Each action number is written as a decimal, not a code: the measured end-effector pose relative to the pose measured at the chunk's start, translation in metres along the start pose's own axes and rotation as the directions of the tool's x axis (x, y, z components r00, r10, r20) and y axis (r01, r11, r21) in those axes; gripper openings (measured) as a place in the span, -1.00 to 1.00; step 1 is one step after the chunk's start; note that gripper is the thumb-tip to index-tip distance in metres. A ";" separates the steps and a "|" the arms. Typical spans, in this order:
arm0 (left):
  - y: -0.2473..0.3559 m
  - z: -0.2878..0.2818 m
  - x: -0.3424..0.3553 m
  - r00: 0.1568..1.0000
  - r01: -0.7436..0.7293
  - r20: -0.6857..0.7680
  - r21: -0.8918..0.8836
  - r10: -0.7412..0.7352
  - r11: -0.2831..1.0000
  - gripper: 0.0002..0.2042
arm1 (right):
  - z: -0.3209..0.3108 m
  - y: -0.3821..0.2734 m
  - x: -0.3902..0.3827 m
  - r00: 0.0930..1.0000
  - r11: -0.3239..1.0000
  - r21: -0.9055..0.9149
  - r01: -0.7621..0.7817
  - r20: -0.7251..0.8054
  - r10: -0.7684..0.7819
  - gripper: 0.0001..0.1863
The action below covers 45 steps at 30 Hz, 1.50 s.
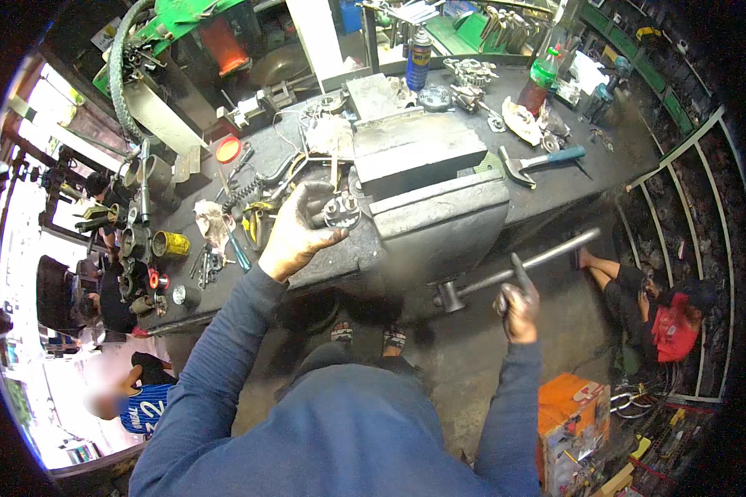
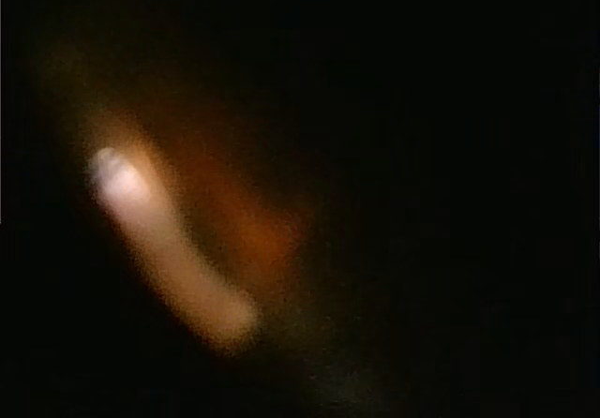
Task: The person cleans a small mechanical component with a rag, then uses a hammer to tap it. They secure the part in a bench vise and use a screwdriver and pliers to adjust or remove a small internal piece. The person continues to manipulate the component with pliers and a screwdriver throughout the clip.
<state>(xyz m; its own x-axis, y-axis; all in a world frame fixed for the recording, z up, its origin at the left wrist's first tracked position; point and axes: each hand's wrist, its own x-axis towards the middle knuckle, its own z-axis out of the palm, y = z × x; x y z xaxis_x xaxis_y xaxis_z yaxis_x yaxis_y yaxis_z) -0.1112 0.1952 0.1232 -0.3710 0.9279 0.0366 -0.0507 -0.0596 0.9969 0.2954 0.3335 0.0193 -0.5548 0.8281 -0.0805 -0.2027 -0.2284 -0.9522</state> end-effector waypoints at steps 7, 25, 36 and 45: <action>0.011 0.002 0.004 0.999 -0.033 0.024 0.163 0.030 0.986 -0.23 | 0.108 0.067 -0.028 0.792 0.765 -0.629 -0.139 0.393 0.467 -0.42; 0.016 -0.002 0.004 0.999 0.042 0.026 -0.046 -0.041 0.998 -0.37 | 0.106 0.010 -0.029 0.933 0.971 -0.054 -0.233 0.270 0.239 -0.29; 0.002 -0.013 0.003 0.998 -0.040 0.051 -0.085 0.045 0.996 -0.33 | 0.038 0.176 -0.010 0.873 0.680 -0.586 -0.442 -0.107 0.476 -0.41; 0.004 -0.050 -0.033 0.990 0.046 -0.126 -0.115 -0.061 0.992 -0.32 | 0.075 -0.039 -0.018 0.976 0.980 0.200 0.009 0.209 -0.052 -0.44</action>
<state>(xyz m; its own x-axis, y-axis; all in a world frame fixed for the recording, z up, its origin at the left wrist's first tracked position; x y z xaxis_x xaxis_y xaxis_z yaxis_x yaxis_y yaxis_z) -0.1453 0.1460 0.1223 -0.4808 0.8762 -0.0329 -0.1737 -0.0584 0.9831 0.2521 0.2892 0.0801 -0.7002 0.7132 0.0321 -0.3648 -0.3188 -0.8748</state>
